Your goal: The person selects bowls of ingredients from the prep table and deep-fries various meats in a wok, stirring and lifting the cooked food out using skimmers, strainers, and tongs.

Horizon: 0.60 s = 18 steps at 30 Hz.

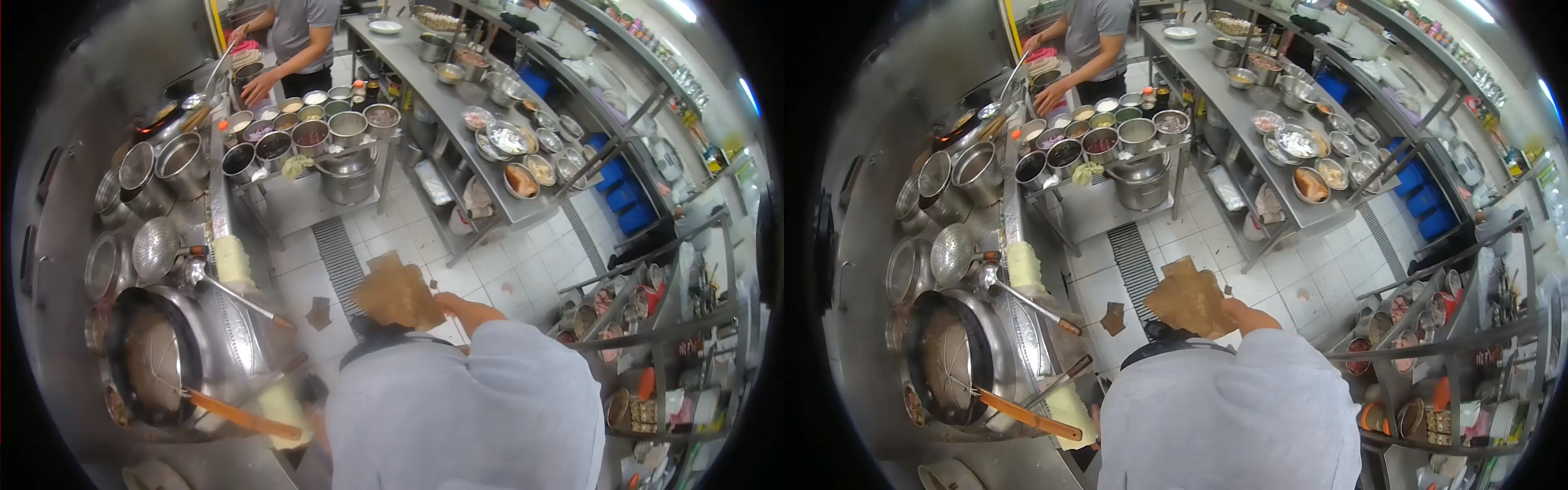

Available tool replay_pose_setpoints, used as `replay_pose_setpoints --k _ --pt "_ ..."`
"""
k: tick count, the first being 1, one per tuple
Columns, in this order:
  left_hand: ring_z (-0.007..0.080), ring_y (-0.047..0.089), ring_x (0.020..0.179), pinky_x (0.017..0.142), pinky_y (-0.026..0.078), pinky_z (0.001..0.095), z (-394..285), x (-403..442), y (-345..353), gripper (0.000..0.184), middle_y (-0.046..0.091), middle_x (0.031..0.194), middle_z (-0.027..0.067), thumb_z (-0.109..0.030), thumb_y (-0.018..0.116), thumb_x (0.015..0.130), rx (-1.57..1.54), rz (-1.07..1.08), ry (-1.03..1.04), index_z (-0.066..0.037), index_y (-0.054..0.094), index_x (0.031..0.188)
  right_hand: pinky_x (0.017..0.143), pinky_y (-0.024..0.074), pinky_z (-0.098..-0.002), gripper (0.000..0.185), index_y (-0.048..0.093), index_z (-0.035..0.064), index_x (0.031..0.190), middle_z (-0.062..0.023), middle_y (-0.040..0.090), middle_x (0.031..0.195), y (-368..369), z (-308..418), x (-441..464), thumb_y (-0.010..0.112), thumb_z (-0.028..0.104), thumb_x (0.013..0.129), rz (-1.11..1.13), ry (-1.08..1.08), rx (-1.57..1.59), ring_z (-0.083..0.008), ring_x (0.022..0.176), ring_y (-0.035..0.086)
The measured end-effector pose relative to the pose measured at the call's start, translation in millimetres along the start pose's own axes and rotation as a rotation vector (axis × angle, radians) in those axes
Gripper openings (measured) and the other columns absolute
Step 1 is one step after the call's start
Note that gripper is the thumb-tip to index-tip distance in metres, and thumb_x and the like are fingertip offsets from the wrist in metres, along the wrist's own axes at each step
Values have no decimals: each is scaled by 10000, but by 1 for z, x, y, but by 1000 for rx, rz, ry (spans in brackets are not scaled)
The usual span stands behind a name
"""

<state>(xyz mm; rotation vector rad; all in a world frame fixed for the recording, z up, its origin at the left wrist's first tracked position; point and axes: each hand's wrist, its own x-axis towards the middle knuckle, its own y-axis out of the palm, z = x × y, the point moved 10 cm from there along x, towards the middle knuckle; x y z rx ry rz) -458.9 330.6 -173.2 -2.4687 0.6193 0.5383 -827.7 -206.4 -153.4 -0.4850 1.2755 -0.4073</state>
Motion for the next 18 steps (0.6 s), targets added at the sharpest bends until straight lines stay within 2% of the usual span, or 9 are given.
replay_pose_setpoints --k 2,3,6,8,10,12,14,15,18 --pt "323 489 1160 954 426 422 -7 3 10 549 475 1331 179 -268 512 947 8 51 37 -20 347 1409 484 562 -412 377 543 14 1203 -194 658 865 11 -53 -14 505 140 850 63 162 -50 -291 639 669" --pt "323 489 1160 954 426 422 -8 -1 13 549 475 1331 179 -268 512 947 2 64 45 -20 347 1409 484 562 -412 377 543 14 1203 -194 658 865 17 -67 -21 505 140 850 49 171 -45 -291 639 669" --pt "283 533 1091 928 439 391 -14 -8 16 489 547 1259 142 -250 515 936 -198 -12 75 -36 421 1365 487 586 -371 560 388 88 1393 -220 619 1047 32 -85 -34 519 151 852 68 130 161 -306 656 670" --pt "262 563 1048 922 441 380 26 -5 19 404 595 1185 141 -257 517 933 -269 3 -145 -44 523 1277 617 591 -414 572 388 88 1389 -229 579 1119 5 -57 -59 551 174 848 -111 18 10 -341 836 663" --pt "263 563 1050 923 441 380 35 -5 25 402 597 1183 143 -258 516 933 -219 23 -193 -43 526 1273 802 539 -456 577 390 105 1381 -231 533 1183 -42 -50 -47 582 224 849 -524 -38 -149 -373 1038 587" --pt "263 563 1052 924 441 381 35 -9 32 399 598 1180 144 -259 515 933 -153 45 -194 -43 529 1269 904 463 -483 600 384 122 1378 -229 500 1224 -101 -67 -44 611 266 842 -702 65 90 -391 1130 519" --pt "263 564 1054 924 441 381 28 -12 47 396 599 1178 145 -259 514 934 -97 71 -196 -42 532 1265 876 465 -487 650 364 100 1388 -235 499 1197 -184 -74 -72 639 217 811 -1079 0 195 -401 1083 531" --pt "264 564 1055 925 441 382 25 -14 55 395 600 1176 146 -260 514 934 -73 82 -195 -41 533 1263 892 453 -471 618 389 34 1334 -231 506 1140 -226 -81 -86 657 136 787 -1257 -20 203 -408 1065 523" --pt "264 564 1058 926 440 382 13 -19 78 392 602 1173 148 -261 513 934 -10 106 -197 -40 537 1256 897 443 -454 681 361 8 1363 -243 482 1179 -328 -115 -124 677 151 776 -1388 47 246 -404 1055 514"
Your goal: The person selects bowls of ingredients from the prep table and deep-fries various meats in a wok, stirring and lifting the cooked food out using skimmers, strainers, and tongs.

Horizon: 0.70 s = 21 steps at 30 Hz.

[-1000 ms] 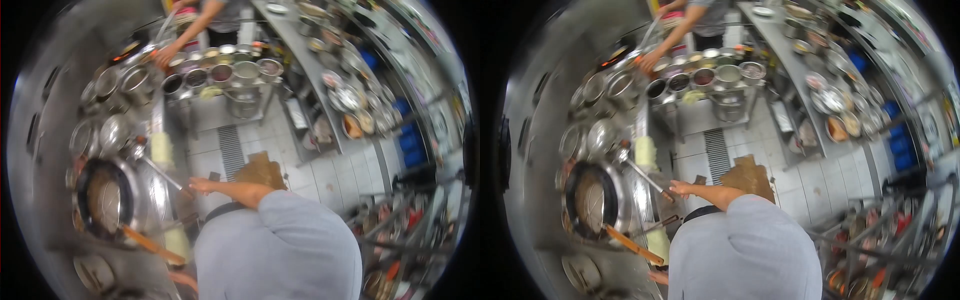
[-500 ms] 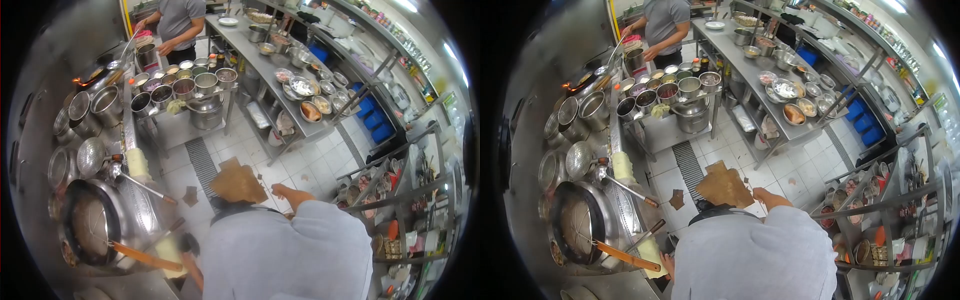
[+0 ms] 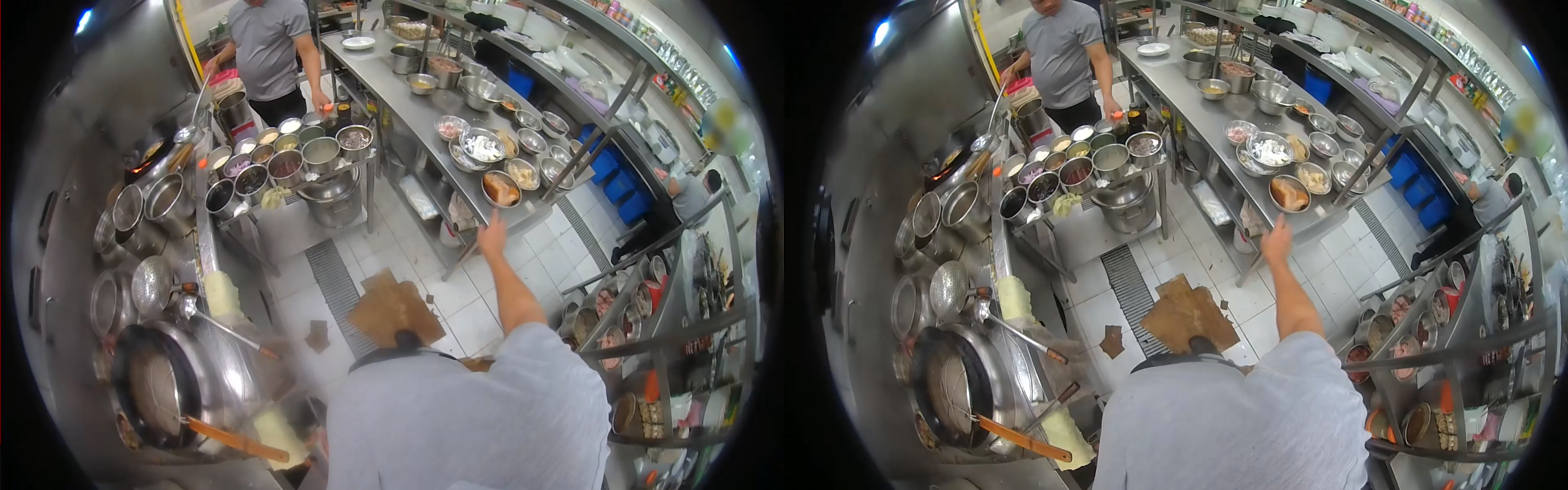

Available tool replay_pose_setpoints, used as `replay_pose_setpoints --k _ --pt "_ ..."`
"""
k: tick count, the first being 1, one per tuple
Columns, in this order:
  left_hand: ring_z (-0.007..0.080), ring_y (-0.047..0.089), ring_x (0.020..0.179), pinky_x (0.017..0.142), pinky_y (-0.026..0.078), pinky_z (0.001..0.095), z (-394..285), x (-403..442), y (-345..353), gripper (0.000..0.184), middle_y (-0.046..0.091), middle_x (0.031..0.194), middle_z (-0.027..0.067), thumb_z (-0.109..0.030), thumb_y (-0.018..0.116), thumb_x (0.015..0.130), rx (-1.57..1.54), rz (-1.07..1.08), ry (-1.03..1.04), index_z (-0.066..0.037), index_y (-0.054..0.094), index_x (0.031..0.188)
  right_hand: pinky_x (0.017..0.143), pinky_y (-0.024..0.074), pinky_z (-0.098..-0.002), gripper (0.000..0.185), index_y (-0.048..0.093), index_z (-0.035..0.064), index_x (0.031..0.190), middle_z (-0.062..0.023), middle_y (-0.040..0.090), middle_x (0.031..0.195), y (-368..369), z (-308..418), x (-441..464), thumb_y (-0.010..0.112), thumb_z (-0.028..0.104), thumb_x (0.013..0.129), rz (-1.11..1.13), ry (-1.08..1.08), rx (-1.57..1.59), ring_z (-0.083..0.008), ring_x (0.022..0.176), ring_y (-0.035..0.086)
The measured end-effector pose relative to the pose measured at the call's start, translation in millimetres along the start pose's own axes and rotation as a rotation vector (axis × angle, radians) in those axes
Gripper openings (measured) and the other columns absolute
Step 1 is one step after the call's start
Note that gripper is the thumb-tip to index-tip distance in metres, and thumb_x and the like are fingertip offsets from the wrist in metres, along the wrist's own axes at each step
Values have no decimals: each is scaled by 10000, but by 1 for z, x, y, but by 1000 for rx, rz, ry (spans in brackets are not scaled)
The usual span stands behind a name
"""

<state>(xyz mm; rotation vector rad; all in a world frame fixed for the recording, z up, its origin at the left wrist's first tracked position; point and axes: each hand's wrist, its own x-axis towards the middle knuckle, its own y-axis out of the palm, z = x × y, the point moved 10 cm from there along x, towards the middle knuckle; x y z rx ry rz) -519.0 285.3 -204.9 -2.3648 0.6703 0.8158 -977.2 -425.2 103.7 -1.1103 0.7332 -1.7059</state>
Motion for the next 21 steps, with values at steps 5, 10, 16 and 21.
replay_pose_setpoints --k 5,10,16,21 --pt "265 564 1063 928 440 384 -23 -6 38 386 605 1166 152 -263 511 934 106 21 7 -38 544 1246 901 435 -443 712 374 25 1370 -232 495 1170 -32 -11 96 697 207 762 -109 -57 -120 -404 1075 500" --pt "265 565 1067 929 439 385 -47 -19 62 380 608 1160 155 -264 510 935 189 34 31 -36 551 1236 911 442 -447 840 371 50 1387 -235 556 1116 22 -28 148 743 295 674 40 -138 -262 -409 1049 527" --pt "266 566 1073 932 439 386 -64 -31 81 374 612 1152 160 -267 508 935 289 85 66 -33 560 1223 818 486 -465 771 436 17 1331 -227 639 966 41 -92 191 700 315 671 80 98 141 -426 880 607" --pt "267 566 1078 933 438 387 -67 -31 86 370 615 1146 163 -268 506 935 355 150 187 -31 567 1213 702 493 -357 414 623 183 1110 -37 624 1079 56 -121 172 697 378 753 367 710 879 -214 826 604"
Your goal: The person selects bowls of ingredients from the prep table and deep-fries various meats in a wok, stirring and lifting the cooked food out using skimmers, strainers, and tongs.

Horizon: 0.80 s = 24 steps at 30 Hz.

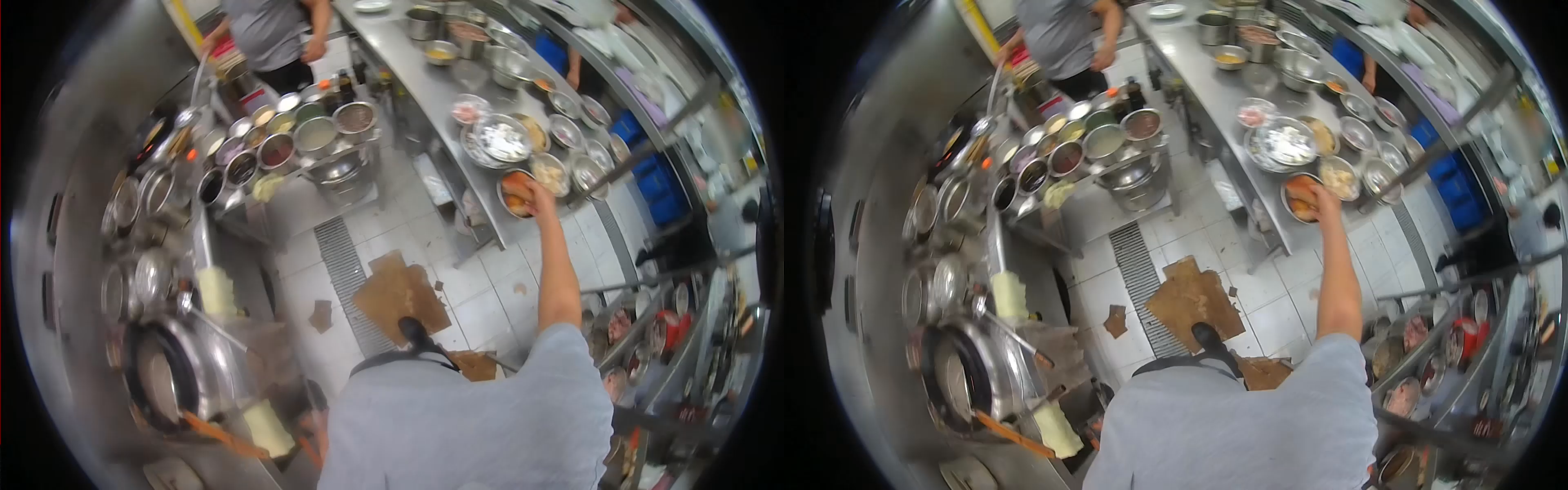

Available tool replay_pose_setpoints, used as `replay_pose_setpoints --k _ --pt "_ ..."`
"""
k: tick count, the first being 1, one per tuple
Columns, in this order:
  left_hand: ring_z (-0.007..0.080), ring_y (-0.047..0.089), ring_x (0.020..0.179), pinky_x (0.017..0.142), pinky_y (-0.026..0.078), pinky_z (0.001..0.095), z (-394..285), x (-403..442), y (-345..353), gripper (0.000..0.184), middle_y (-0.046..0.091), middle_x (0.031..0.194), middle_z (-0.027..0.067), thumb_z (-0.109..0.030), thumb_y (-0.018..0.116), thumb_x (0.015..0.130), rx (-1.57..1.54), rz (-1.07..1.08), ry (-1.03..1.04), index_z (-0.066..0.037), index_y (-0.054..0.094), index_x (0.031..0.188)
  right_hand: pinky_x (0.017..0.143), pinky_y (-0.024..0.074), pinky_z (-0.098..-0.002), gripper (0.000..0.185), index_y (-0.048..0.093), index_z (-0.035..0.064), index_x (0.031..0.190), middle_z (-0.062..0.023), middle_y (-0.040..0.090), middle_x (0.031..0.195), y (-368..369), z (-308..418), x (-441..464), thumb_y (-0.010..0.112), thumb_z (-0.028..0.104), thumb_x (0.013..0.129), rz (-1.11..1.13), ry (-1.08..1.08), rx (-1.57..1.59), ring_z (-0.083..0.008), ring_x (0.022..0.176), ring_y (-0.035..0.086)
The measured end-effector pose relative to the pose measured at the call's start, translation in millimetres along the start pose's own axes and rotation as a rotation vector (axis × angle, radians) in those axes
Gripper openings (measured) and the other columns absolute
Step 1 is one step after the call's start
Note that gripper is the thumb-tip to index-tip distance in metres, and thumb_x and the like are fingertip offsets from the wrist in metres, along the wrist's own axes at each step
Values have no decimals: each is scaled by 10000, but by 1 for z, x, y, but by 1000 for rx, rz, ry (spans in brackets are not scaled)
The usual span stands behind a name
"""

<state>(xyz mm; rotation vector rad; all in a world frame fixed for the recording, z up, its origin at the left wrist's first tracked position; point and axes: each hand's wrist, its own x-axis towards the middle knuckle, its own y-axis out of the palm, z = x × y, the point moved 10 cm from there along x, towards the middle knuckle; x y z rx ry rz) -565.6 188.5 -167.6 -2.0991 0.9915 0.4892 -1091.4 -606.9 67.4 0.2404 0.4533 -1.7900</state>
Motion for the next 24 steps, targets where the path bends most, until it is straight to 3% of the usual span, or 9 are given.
replay_pose_setpoints --k 2,3,4,7,9,11,15,18,24 --pt "267 566 1080 934 438 388 0 -6 -3 369 617 1144 165 -269 505 936 67 -2 164 -30 570 1209 759 515 -327 403 616 159 1160 -50 622 1134 3 4 -9 659 371 820 66 -93 36 -226 940 630" --pt "305 558 1117 948 428 407 -23 -11 -1 376 616 1143 192 -266 516 931 125 7 365 -17 564 1209 812 519 -363 418 597 97 1206 -74 637 1142 21 -9 26 624 333 862 386 -217 71 -237 1015 632" --pt "307 572 1107 932 439 402 -75 -37 -20 368 624 1144 187 -260 534 924 71 -63 182 -29 569 1208 834 527 -371 427 574 48 1237 -101 641 1152 38 -5 11 600 294 889 523 -253 203 -230 1035 632" --pt "206 614 931 824 485 296 -200 -93 -96 371 640 1073 112 -160 587 901 -236 -179 220 -72 551 1260 805 520 -343 514 536 53 1276 -112 617 1188 62 -23 27 621 355 869 555 -228 184 -220 996 629" --pt "254 605 883 816 482 326 -276 -158 -184 347 639 1005 132 -124 580 890 -58 -524 384 -65 575 1232 736 513 -328 489 556 112 1214 -98 625 1087 69 -11 4 656 396 828 209 -323 -176 -213 929 622" --pt "296 568 941 857 459 386 -289 -218 -248 331 619 1023 140 -105 578 875 84 -900 543 -62 600 1203 668 490 -306 497 546 136 1217 -63 620 1035 133 14 -102 667 403 815 297 -299 -499 -174 847 609" --pt "338 509 1088 944 416 416 -235 -263 -335 417 548 1196 174 -168 623 847 286 -1251 345 -76 569 1250 556 401 -237 589 517 128 1268 -9 602 991 291 3 -256 698 407 782 680 -317 -371 -91 748 559" --pt "407 373 1292 1024 383 436 -146 -212 -355 811 316 1429 259 -328 710 768 229 -1176 -38 -128 315 1448 577 398 -215 542 498 174 1298 -3 608 1086 409 -9 -410 687 305 808 999 -305 -411 -105 773 567" --pt "433 547 1058 863 490 470 -93 -147 -338 888 416 1284 256 -169 652 755 -52 -915 -128 -157 153 1489 567 475 -244 503 527 127 1239 -6 618 983 595 -46 -681 689 335 811 1574 -195 -425 -114 714 592"
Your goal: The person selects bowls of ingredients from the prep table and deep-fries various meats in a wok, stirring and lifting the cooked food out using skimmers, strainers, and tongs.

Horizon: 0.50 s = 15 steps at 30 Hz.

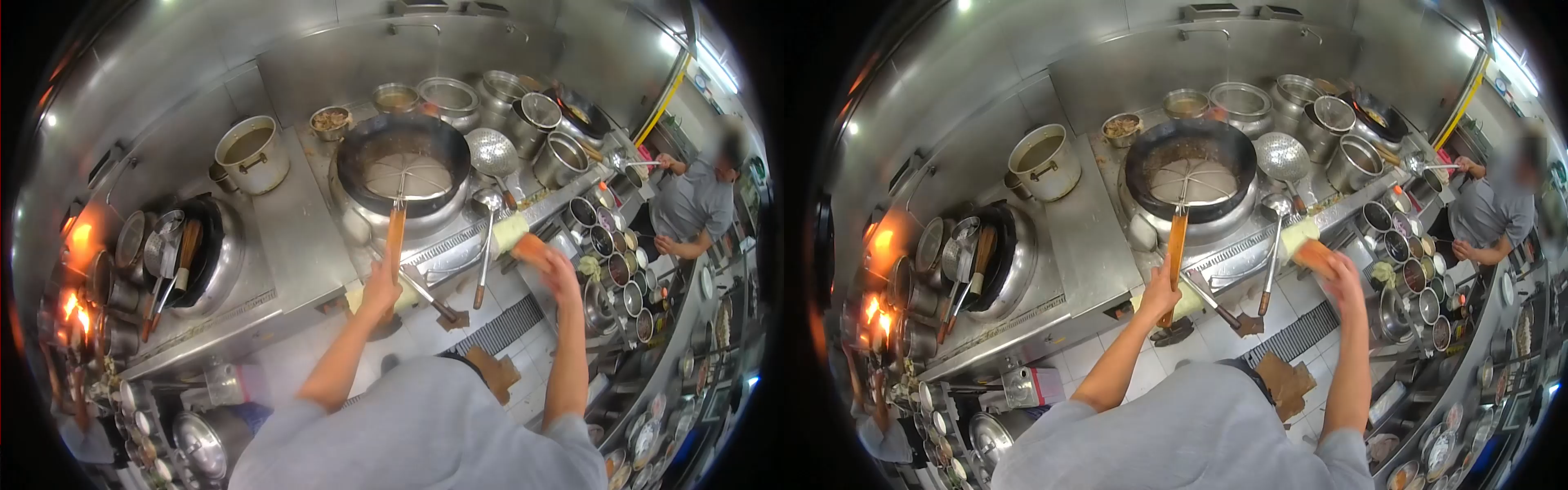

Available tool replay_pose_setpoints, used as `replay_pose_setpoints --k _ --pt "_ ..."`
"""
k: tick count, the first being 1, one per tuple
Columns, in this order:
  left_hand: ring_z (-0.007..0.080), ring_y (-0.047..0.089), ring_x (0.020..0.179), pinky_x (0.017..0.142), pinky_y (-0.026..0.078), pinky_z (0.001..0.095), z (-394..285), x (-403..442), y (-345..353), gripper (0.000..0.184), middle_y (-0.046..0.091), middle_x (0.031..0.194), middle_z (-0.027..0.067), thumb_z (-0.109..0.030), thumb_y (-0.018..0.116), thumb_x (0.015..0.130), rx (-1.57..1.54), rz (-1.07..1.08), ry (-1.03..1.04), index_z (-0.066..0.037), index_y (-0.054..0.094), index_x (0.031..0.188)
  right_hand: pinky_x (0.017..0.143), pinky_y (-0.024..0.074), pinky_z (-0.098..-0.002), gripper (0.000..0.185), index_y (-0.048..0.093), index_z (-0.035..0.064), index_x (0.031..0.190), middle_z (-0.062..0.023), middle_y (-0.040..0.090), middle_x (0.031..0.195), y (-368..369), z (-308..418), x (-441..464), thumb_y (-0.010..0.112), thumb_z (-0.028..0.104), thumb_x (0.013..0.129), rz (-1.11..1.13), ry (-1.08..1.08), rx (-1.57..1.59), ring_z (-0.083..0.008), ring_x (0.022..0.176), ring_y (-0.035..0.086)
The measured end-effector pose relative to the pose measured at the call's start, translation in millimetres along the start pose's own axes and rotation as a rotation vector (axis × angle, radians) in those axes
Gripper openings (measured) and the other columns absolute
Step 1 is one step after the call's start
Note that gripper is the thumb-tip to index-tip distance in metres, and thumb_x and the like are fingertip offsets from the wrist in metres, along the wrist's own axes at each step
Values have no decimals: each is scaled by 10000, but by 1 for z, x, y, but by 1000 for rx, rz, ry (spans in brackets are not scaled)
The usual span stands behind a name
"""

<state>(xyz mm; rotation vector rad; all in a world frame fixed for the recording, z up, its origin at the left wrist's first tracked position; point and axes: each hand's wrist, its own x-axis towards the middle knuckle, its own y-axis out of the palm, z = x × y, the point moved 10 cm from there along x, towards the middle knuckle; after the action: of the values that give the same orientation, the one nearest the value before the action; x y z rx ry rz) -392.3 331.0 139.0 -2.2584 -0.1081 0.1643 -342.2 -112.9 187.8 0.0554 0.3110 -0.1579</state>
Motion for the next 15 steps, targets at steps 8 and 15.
replay_pose_setpoints --k 8,15 --pt "389 586 908 795 496 450 -22 -15 -91 690 505 1087 176 -64 593 731 62 -104 -7 -142 402 1390 506 481 -281 438 587 102 1118 -70 611 879 176 67 219 693 364 783 229 -72 -105 -164 657 585" --pt "351 604 931 791 508 418 -22 -40 -102 641 510 1166 140 -54 571 756 88 -50 -72 -155 439 1376 498 540 -339 530 585 15 1159 -150 634 958 237 70 311 697 346 761 144 -65 -517 -243 691 630"
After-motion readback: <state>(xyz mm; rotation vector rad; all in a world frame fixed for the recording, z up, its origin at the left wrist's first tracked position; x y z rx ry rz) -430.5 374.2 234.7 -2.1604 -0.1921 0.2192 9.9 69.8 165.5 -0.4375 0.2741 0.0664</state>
